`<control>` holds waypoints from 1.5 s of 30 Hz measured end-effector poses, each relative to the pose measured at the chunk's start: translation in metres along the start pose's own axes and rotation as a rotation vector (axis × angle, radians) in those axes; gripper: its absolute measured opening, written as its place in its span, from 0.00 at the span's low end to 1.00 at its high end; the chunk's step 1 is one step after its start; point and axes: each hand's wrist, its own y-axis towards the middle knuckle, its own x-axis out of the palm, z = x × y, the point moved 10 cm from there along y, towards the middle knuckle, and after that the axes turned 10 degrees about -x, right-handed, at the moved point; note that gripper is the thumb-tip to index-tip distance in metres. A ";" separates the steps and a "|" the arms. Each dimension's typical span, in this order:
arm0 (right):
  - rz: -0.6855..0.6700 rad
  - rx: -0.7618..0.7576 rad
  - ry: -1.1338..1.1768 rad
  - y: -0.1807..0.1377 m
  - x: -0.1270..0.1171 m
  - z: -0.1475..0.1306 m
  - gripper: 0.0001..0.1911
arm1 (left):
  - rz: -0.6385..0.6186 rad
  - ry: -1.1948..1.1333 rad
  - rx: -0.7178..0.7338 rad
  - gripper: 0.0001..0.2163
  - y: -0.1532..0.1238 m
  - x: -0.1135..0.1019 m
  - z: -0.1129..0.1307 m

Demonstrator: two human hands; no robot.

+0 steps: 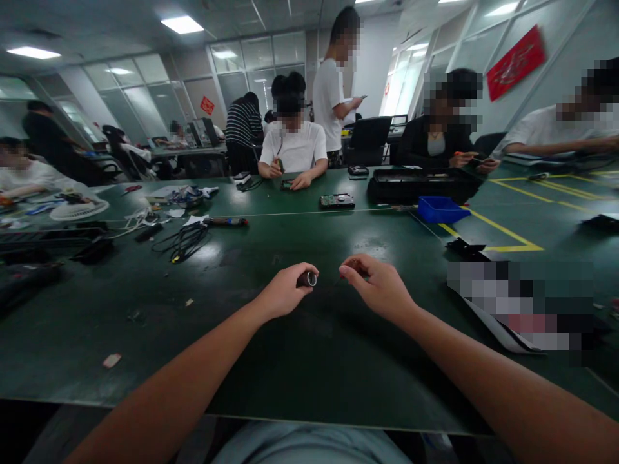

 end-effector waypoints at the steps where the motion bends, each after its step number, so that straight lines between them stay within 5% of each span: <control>1: 0.010 -0.006 0.004 0.000 -0.001 0.000 0.11 | 0.012 0.014 0.027 0.15 0.000 -0.002 0.000; 13: 0.251 -0.024 0.373 -0.008 -0.016 0.004 0.13 | 0.182 0.015 0.127 0.18 0.000 -0.020 -0.007; 24: 0.152 -0.018 0.324 -0.006 -0.003 0.001 0.13 | 0.153 0.041 0.158 0.18 -0.002 -0.012 0.000; 36: 0.176 -0.107 -0.048 -0.006 -0.020 -0.015 0.18 | 0.167 0.108 0.166 0.18 -0.005 -0.015 0.007; 45: 0.086 -0.174 0.062 -0.008 -0.009 -0.020 0.09 | 0.156 0.139 0.195 0.19 -0.003 -0.012 0.006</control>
